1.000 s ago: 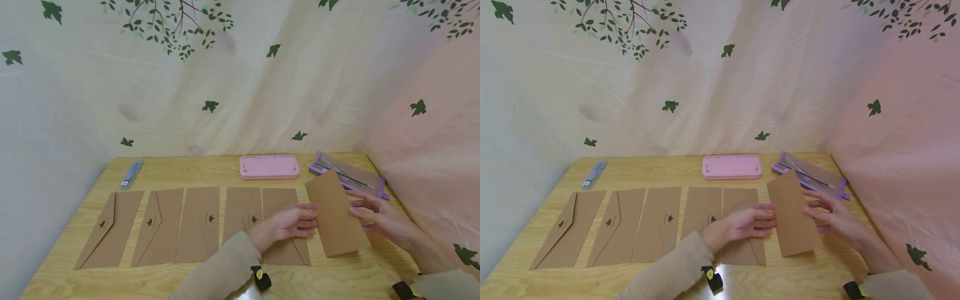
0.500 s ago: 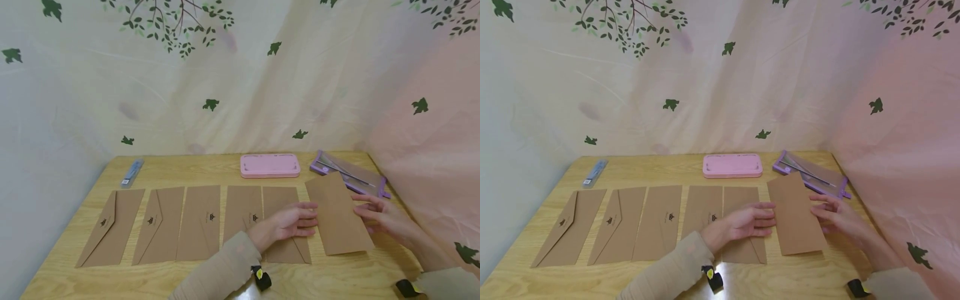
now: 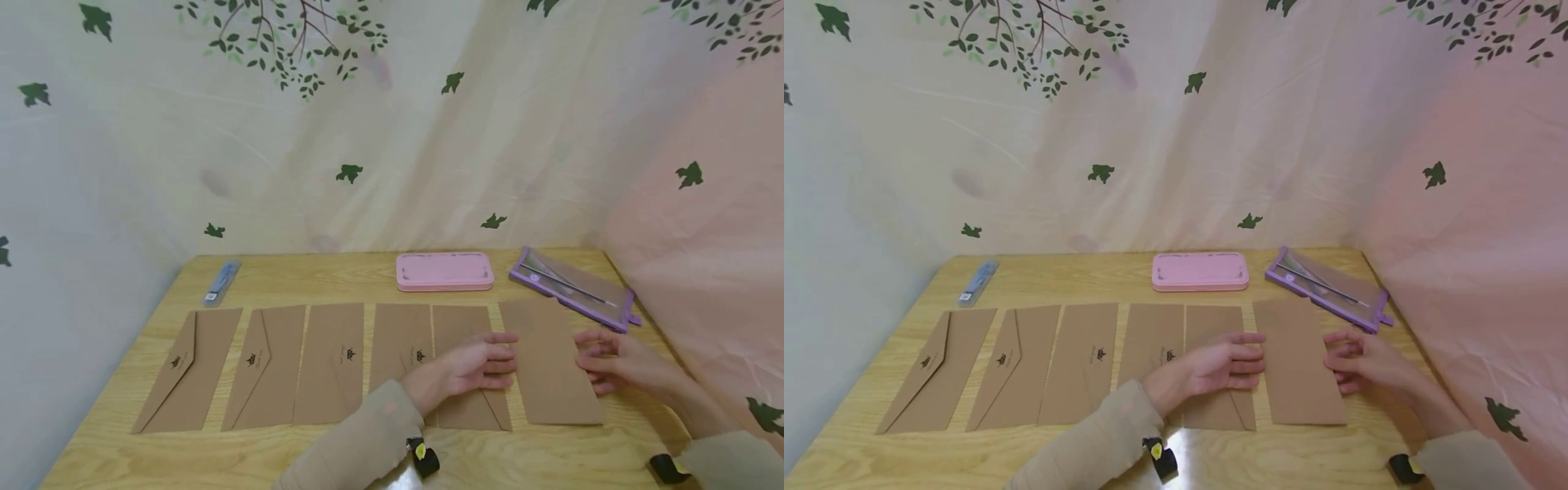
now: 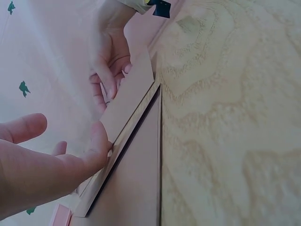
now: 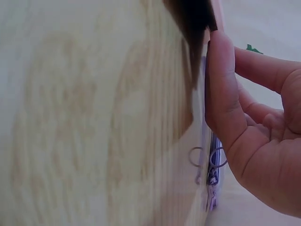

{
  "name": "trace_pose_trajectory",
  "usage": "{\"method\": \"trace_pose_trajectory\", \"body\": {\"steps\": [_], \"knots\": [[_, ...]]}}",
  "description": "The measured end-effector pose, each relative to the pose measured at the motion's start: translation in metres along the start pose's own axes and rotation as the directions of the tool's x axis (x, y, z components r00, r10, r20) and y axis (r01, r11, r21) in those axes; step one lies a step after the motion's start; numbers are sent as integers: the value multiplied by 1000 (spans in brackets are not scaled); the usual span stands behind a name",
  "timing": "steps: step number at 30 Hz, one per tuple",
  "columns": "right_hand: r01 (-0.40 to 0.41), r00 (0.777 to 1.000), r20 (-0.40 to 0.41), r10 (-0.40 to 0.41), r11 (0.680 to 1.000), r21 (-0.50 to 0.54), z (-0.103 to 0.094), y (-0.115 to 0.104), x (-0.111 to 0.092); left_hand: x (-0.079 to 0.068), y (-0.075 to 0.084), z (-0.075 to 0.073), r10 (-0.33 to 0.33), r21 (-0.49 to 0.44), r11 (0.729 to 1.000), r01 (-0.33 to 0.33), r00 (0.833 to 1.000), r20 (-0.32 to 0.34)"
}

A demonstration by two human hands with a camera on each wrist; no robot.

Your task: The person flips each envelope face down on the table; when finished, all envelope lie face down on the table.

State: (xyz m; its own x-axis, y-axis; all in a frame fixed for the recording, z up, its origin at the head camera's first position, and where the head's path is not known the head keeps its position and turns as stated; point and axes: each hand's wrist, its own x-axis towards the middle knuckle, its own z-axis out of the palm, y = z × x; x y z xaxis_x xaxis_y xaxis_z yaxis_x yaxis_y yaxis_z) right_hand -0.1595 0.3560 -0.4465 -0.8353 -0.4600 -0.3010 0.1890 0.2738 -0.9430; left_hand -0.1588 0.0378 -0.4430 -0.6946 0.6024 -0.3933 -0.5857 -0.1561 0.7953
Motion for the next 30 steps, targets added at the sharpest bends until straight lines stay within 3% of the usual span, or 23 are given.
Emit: {"method": "trace_pose_trajectory", "body": {"steps": [11,22,30], "knots": [[-31,999,28,33,997,-74,0,0,1,-3,-2,2,8,7,1000,-8,1000,7],[6,998,63,0,997,-82,-1,1,-2,-2,-6,0,7,5,1000,-7,1000,22],[-1,1000,22,4,993,-121,3,-4,1,0,-5,-4,11,-1,1000,-11,999,33]]}}
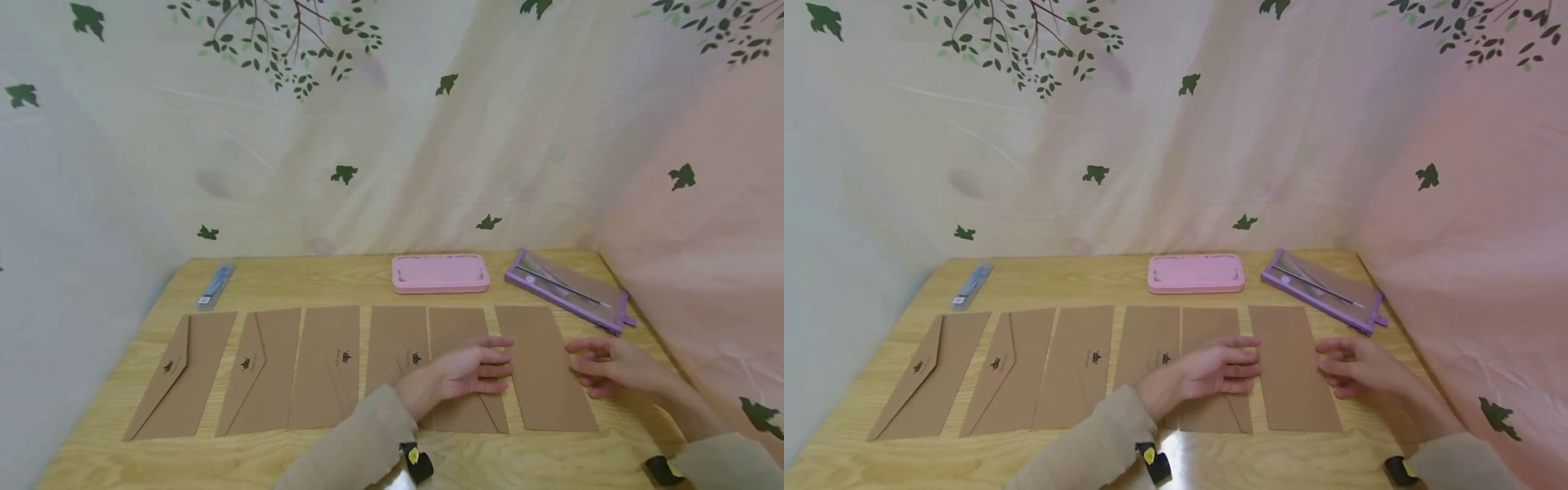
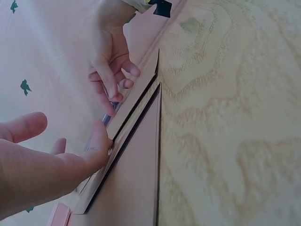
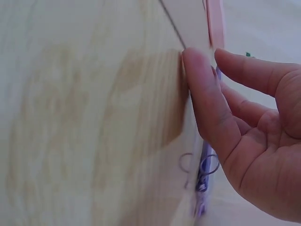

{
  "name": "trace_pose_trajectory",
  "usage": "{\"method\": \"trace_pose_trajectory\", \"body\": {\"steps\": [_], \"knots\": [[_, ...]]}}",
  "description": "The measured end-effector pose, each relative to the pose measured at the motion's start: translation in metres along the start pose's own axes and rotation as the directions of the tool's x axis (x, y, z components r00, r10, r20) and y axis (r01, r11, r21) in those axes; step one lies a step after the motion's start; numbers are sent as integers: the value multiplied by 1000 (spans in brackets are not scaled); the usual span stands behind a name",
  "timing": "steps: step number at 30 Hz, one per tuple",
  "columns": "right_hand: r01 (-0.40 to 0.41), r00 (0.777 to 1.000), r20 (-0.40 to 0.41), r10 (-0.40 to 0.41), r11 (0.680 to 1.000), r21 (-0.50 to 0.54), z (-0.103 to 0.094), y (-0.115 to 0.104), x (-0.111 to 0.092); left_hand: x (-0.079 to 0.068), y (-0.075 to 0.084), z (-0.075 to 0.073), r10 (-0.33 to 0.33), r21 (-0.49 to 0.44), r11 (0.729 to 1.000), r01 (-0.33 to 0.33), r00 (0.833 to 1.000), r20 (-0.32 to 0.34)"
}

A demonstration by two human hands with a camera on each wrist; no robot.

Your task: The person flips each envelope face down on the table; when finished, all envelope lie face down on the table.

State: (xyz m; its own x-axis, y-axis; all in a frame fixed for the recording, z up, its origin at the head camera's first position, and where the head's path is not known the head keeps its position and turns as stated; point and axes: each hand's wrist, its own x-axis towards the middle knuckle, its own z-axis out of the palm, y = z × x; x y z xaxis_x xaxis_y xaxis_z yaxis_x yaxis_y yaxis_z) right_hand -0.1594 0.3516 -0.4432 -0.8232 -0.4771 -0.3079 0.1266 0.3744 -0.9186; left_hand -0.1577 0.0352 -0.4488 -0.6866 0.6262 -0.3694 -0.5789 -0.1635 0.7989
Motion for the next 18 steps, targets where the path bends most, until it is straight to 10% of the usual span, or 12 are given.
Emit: {"method": "trace_pose_trajectory", "body": {"steps": [10,18], "knots": [[103,990,-83,-112,989,-106,13,-39,0,-18,19,-8,75,75,994,-77,997,35],[269,915,-271,-298,953,-138,39,-82,5,-49,55,-16,171,177,970,-167,985,-5]]}}
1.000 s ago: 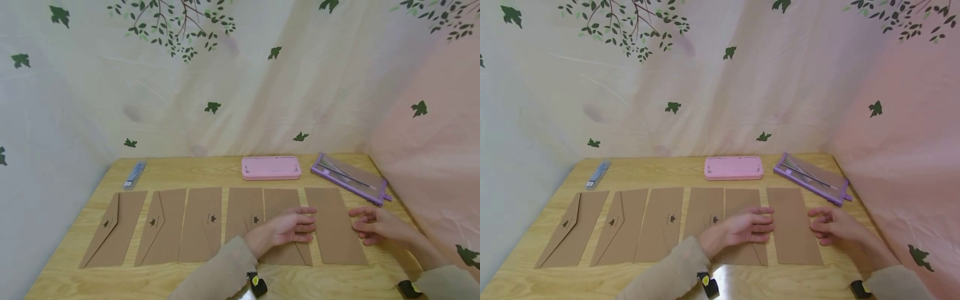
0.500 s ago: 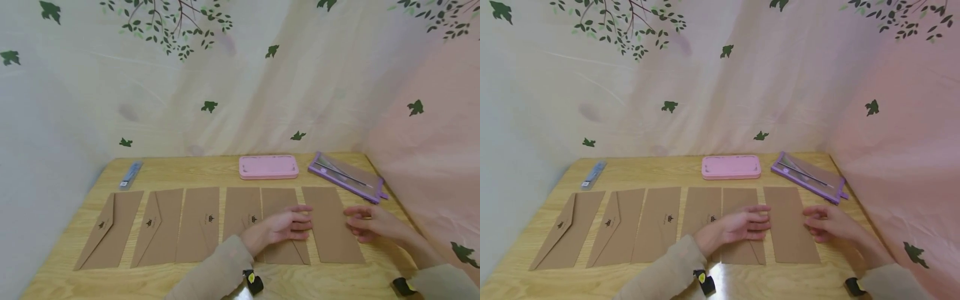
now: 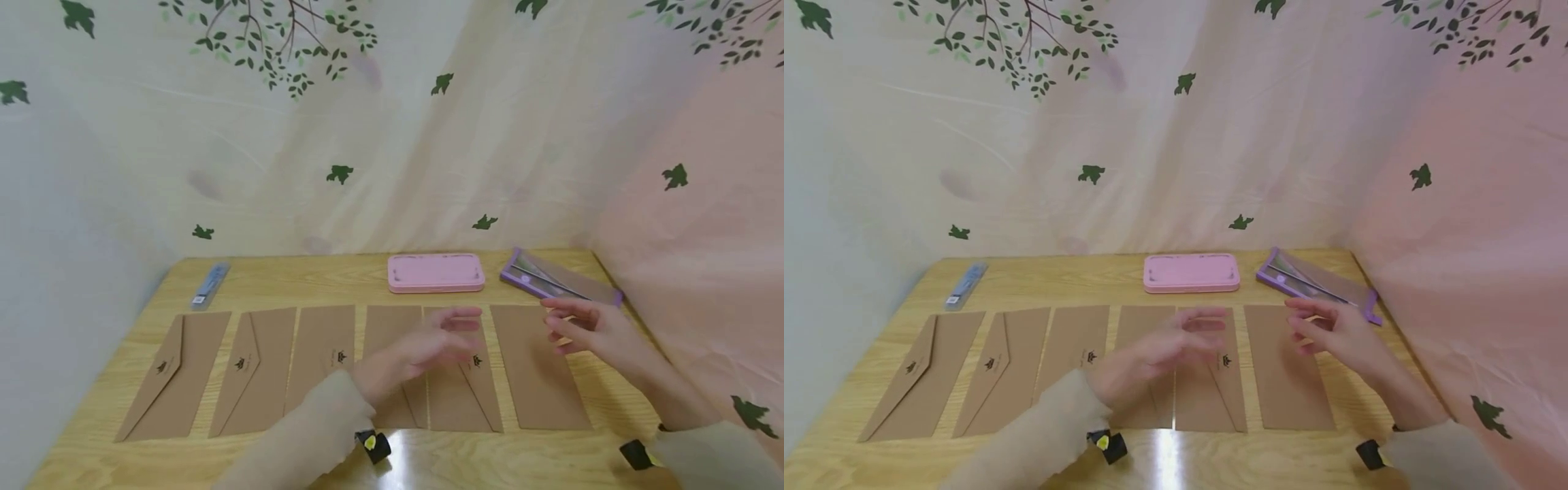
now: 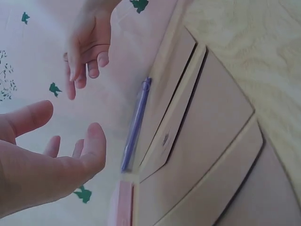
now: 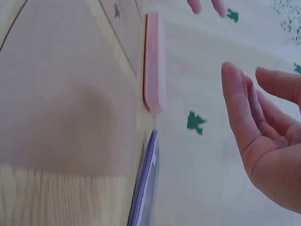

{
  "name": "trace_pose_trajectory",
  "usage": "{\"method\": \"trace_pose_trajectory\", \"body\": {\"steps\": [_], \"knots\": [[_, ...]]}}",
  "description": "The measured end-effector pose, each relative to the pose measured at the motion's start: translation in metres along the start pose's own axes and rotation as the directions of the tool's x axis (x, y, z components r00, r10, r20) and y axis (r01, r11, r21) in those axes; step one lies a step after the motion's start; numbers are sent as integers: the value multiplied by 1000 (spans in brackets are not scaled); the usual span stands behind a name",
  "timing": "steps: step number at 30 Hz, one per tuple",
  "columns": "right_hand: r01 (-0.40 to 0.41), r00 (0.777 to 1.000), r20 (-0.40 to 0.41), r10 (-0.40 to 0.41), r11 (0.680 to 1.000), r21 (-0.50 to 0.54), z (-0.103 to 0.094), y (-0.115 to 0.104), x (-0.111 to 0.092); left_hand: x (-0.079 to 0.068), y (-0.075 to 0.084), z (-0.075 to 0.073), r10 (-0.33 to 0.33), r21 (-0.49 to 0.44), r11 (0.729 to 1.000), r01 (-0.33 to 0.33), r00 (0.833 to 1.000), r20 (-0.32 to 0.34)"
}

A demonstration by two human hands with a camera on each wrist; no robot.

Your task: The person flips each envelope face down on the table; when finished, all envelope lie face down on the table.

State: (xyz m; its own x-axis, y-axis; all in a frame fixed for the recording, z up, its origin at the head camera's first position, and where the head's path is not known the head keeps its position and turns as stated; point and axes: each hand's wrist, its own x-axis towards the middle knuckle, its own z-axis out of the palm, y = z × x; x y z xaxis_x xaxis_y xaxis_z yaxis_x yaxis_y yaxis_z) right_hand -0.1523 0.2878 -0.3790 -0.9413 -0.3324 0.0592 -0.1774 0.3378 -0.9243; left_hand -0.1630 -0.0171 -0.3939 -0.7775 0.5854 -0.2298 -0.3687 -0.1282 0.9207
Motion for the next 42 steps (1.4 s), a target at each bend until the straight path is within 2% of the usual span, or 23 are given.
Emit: {"method": "trace_pose_trajectory", "body": {"steps": [4,7,11,15,18,21,33,42], "knots": [[6,1000,-13,-5,999,39,18,-13,0,-12,12,-13,8,26,1000,-8,1000,-21],[16,1000,22,-17,997,81,34,-16,1,-19,14,-25,3,14,1000,-3,999,-35],[17,998,57,-23,993,116,52,-11,5,-24,9,-40,-9,-23,1000,8,999,-45],[-42,996,84,28,986,162,63,1,9,-27,0,-49,-16,-37,999,14,999,-51],[-112,990,102,95,978,179,69,10,12,-27,-7,-52,-35,-53,998,32,998,-55],[-149,985,112,130,972,180,75,17,13,-27,-14,-51,-55,-58,997,52,997,-50],[-211,972,142,187,960,185,85,28,16,-23,-30,-51,-78,-99,993,71,995,-65],[-214,970,160,183,955,204,85,26,15,-23,-35,-53,-84,-110,991,77,995,-61]]}}
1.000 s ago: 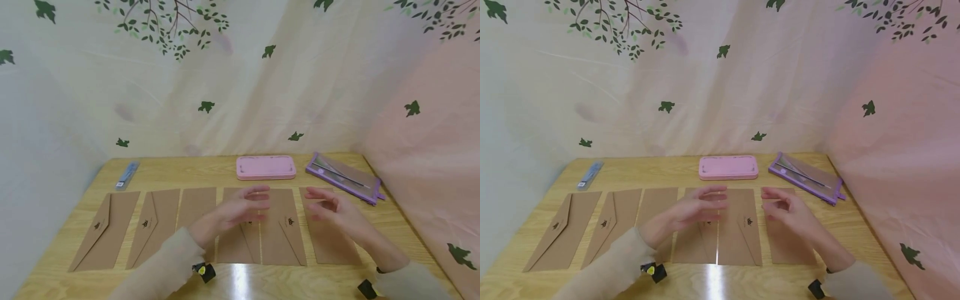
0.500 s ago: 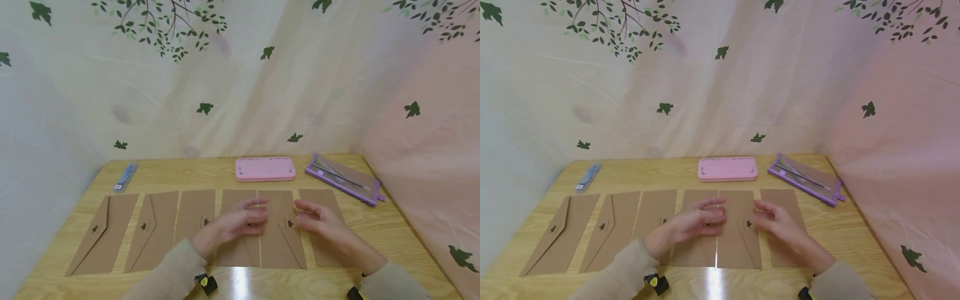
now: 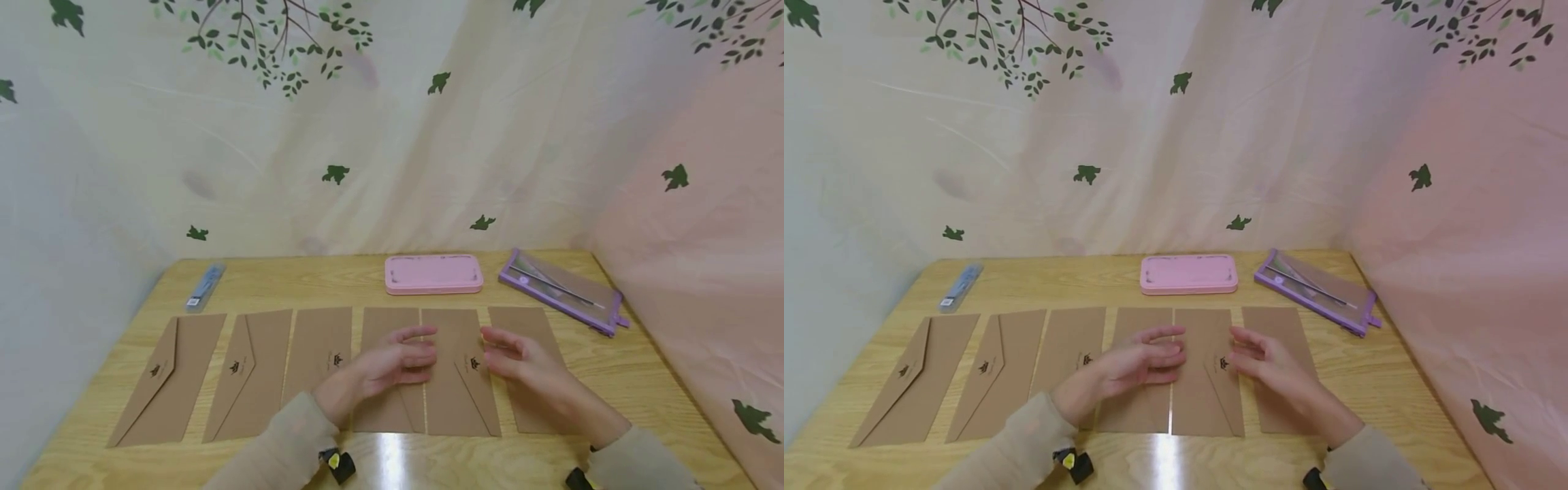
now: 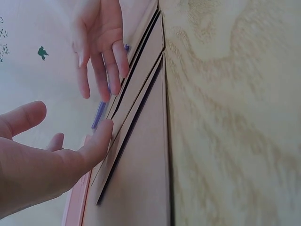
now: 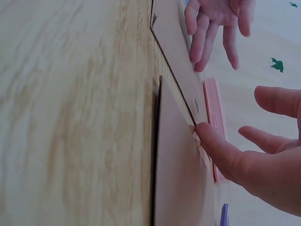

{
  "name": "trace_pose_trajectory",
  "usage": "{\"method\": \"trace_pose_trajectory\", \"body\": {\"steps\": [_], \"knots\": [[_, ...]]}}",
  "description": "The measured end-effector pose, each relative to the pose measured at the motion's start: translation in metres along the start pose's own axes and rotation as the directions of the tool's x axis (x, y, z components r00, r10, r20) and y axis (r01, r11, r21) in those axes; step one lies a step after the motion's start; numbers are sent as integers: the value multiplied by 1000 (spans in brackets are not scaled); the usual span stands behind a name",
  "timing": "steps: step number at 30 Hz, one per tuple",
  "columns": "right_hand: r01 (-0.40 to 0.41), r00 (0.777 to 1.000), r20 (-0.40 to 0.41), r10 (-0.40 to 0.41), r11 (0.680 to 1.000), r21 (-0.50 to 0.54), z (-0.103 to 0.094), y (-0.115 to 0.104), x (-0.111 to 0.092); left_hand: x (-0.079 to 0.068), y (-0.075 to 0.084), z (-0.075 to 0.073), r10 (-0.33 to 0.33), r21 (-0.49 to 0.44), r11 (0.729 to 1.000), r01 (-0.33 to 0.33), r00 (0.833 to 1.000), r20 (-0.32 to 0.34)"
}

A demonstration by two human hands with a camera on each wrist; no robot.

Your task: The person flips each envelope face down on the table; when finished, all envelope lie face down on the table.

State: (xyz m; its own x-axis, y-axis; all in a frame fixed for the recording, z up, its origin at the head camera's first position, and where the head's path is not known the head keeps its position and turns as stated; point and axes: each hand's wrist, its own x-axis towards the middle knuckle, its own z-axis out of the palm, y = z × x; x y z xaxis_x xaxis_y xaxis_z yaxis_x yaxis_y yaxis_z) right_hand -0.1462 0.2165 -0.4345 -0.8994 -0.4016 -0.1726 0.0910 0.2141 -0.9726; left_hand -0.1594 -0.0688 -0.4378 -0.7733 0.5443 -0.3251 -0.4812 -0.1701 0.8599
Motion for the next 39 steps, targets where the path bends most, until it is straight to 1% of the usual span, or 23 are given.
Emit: {"method": "trace_pose_trajectory", "body": {"steps": [6,11,15,19,22,26,33,39], "knots": [[8,1000,10,-9,1000,29,0,2,0,-3,1,-5,5,8,1000,-4,1000,-23],[-4,1000,21,3,998,57,-1,2,0,-5,3,-7,5,19,1000,-5,1000,-19],[-5,1000,26,3,999,49,-1,2,0,-6,4,-9,5,21,1000,-5,1000,-12],[-14,999,37,12,999,45,0,2,0,-8,3,-11,0,15,1000,1,1000,-18],[-25,998,50,22,998,63,0,1,1,-9,2,-12,-1,12,1000,1,1000,-25],[-34,998,63,29,996,79,1,1,3,-11,3,-13,1,17,1000,-1,1000,-13],[-22,996,87,17,998,61,-2,3,6,-9,4,-13,14,6,1000,-14,1000,-13],[-37,991,127,27,997,74,-7,2,6,-7,3,-12,3,4,1000,-3,1000,10]]}}
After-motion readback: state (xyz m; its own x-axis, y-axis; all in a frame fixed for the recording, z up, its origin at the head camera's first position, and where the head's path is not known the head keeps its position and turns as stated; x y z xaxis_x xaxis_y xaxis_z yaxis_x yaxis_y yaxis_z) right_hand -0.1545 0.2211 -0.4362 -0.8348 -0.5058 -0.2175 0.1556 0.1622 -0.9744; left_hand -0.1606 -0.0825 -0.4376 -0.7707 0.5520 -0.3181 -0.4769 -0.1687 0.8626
